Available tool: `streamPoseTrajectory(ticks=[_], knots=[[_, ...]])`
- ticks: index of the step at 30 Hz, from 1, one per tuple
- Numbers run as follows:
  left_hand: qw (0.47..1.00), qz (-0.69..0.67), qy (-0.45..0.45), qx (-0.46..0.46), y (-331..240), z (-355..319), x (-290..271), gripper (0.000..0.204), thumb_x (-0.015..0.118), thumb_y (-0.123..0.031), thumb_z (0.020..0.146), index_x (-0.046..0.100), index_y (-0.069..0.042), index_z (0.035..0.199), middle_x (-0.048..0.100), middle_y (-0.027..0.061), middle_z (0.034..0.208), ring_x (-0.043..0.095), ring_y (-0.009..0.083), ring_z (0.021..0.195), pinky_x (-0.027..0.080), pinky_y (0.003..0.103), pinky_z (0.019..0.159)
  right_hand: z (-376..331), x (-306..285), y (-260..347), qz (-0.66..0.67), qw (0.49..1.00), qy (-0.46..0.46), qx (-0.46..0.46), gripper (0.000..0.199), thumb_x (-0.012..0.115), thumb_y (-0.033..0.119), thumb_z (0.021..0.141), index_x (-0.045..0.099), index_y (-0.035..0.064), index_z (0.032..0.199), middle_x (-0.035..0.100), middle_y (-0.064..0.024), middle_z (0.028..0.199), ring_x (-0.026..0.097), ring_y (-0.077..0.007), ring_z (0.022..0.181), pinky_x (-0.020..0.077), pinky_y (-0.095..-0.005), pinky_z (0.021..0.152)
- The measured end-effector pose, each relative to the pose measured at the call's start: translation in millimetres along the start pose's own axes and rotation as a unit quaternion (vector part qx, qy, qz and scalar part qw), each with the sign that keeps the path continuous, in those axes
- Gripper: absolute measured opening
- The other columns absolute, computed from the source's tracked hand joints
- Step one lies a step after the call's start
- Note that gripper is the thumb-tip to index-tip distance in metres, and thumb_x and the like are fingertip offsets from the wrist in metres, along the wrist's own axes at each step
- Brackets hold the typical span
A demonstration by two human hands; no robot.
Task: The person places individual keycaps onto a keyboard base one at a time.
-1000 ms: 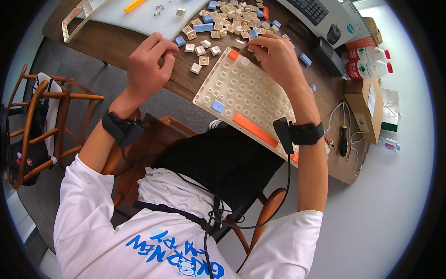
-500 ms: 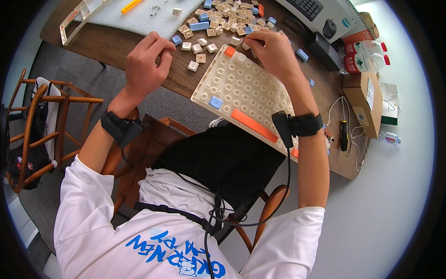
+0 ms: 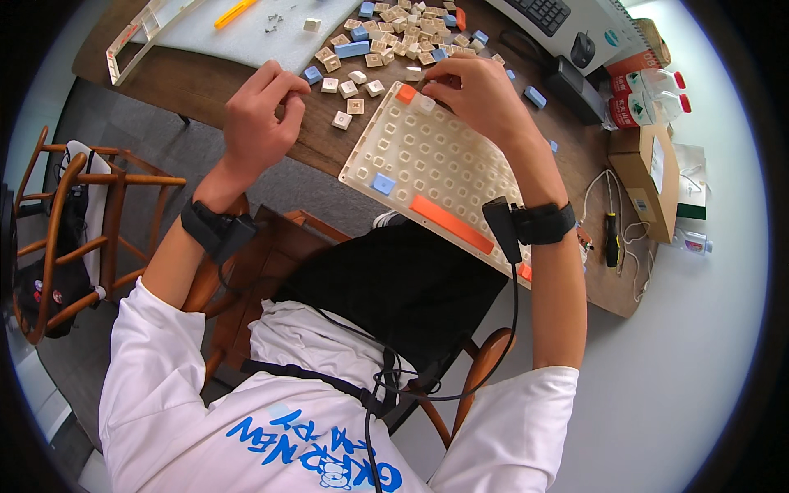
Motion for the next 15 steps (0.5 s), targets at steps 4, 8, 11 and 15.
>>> streamPoseTrajectory(ticks=[4, 8, 11, 15], knots=[[1.0, 0.0, -0.001, 0.005, -2, 1, -1, 0.008, 0.062, 0.001, 0.086, 0.068, -0.003, 0.086, 0.06, 0.0069, 0.079, 0.063, 0.0202, 0.064, 0.051, 0.033, 0.061, -1, -1, 3, -0.033, 0.997, -0.001, -0.063, 0.016, 0.078, 0.009, 0.086, 0.077, 0.0033, 0.101, 0.07, -0.0068, 0.093, 0.063, -0.0194, 0.076, 0.0511, -0.0323, 0.07], [1.0, 0.005, 0.0, 0.006, -2, 1, -2, 0.007, 0.062, 0.001, 0.086, 0.068, -0.003, 0.086, 0.06, 0.0068, 0.079, 0.063, 0.0206, 0.065, 0.051, 0.033, 0.061, -1, -5, 8, -0.018, 0.997, -0.025, -0.067, 0.013, 0.077, 0.006, 0.086, 0.069, 0.0027, 0.096, 0.067, -0.0069, 0.09, 0.064, -0.0221, 0.078, 0.0505, -0.0341, 0.07], [1.0, 0.004, -0.001, 0.009, -3, 0, -2, 0.007, 0.062, 0.0, 0.086, 0.068, -0.003, 0.086, 0.06, 0.0069, 0.079, 0.063, 0.0206, 0.065, 0.051, 0.033, 0.061, -1, -6, 9, -0.025, 0.996, -0.046, -0.074, 0.017, 0.077, 0.004, 0.084, 0.063, 0.0011, 0.093, 0.066, -0.0091, 0.088, 0.065, -0.0256, 0.079, 0.0516, -0.0361, 0.07], [1.0, 0.001, 0.0, 0.013, -4, 1, 0, 0.007, 0.062, 0.001, 0.086, 0.068, -0.003, 0.086, 0.059, 0.0067, 0.079, 0.063, 0.02, 0.064, 0.051, 0.032, 0.061, -1, -3, 5, -0.016, 0.995, -0.055, -0.086, 0.02, 0.079, 0.004, 0.082, 0.06, 0.002, 0.089, 0.065, -0.006, 0.084, 0.061, -0.0216, 0.077, 0.0499, -0.0347, 0.067]])
Point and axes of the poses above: each hand's wrist, its own z-axis towards the middle knuckle, its own x-axis out of the palm, y = z × x, the point moved 10 cm from there along z, towards the middle knuckle
